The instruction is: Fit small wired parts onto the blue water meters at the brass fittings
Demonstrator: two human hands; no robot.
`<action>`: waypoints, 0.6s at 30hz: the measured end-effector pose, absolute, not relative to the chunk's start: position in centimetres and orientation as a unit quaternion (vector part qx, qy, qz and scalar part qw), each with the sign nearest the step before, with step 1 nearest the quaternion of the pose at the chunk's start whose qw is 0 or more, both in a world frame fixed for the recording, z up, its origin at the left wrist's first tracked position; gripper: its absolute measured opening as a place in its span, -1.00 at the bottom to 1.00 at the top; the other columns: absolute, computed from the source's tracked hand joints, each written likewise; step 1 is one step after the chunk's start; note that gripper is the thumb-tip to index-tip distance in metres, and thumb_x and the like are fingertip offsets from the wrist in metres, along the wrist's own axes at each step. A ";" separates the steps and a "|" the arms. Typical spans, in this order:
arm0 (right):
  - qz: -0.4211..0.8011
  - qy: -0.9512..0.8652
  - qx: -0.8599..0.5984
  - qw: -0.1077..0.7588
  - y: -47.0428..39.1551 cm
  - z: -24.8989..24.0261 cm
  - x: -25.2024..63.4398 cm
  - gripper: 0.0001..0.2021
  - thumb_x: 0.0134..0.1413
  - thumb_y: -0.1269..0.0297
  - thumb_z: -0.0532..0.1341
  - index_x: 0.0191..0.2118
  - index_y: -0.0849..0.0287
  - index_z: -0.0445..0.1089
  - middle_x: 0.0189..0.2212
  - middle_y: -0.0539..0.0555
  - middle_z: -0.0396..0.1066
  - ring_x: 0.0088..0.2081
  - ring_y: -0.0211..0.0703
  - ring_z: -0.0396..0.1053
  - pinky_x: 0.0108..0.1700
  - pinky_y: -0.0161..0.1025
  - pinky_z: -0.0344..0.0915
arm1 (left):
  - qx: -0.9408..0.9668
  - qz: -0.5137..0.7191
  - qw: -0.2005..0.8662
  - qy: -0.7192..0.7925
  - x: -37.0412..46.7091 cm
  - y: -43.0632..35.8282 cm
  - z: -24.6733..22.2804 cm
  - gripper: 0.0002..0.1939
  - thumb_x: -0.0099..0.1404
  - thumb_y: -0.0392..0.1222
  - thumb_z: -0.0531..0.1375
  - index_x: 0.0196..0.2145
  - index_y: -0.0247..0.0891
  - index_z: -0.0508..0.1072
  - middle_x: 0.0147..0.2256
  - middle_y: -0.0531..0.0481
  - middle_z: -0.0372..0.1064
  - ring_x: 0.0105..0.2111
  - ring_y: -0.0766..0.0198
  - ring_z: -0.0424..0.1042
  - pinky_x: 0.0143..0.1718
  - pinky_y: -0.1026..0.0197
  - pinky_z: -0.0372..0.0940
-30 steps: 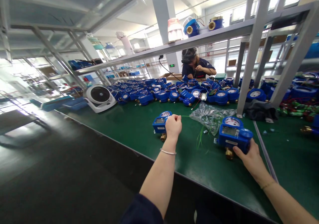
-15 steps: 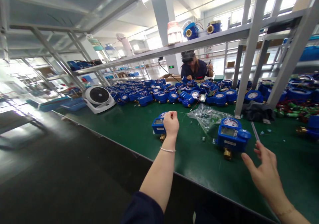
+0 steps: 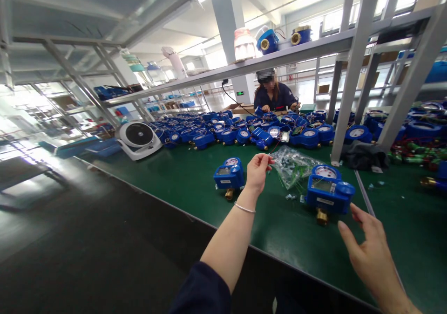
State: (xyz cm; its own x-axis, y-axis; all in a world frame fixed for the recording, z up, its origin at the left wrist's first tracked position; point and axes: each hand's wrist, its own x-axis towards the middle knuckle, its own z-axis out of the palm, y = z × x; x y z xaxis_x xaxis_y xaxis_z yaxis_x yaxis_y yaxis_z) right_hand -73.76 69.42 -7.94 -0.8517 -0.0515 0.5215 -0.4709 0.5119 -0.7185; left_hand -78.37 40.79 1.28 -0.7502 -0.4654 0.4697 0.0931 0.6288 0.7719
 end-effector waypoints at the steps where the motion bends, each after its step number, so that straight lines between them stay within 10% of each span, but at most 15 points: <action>1: 0.469 -0.838 0.160 0.229 69.4 -7.9 -73.6 -0.45 0.06 -0.04 0.06 0.13 0.11 0.14 -0.02 0.16 0.19 0.02 0.05 0.18 0.09 0.06 0.12 | 0.108 -0.413 0.319 -0.846 -78.5 40.9 1.3 -0.71 0.34 -0.13 -0.09 -0.16 -0.29 0.34 -0.20 -0.10 0.43 -0.23 0.32 0.43 -0.26 0.31 0.30; 6: 0.461 -0.838 0.177 0.233 69.7 -8.4 -73.1 -0.47 0.07 -0.04 0.04 0.11 0.13 0.16 -0.01 0.19 0.19 0.03 0.09 0.16 0.07 0.09 0.13 | 0.109 -0.383 0.214 -0.892 -76.6 40.6 1.1 -0.84 0.03 -0.30 0.23 -0.65 -0.30 0.36 -0.56 -0.07 0.39 -0.41 0.17 0.43 -0.27 0.18 0.28; 12: 0.455 -0.831 0.194 0.255 69.7 -7.3 -72.2 -0.49 0.08 -0.06 0.04 0.08 0.11 0.19 -0.03 0.18 0.23 0.02 0.08 0.18 0.04 0.07 0.17 | 0.024 -0.395 0.175 -0.902 -70.8 40.7 4.9 -0.72 0.27 0.00 0.00 -0.30 -0.25 0.37 -0.34 0.00 0.45 -0.48 0.37 0.37 -0.43 0.35 0.25; 18: 0.448 -0.809 0.295 0.238 68.0 -5.2 -72.0 -0.70 0.13 0.07 0.04 -0.07 0.02 0.31 -0.07 0.08 0.30 -0.01 -0.03 0.23 0.04 -0.03 0.20 | 0.151 -0.145 0.140 -0.968 -69.1 40.6 2.2 -0.86 0.17 -0.16 0.12 -0.49 -0.20 0.41 -0.43 -0.04 0.44 -0.36 0.19 0.42 -0.30 0.21 0.24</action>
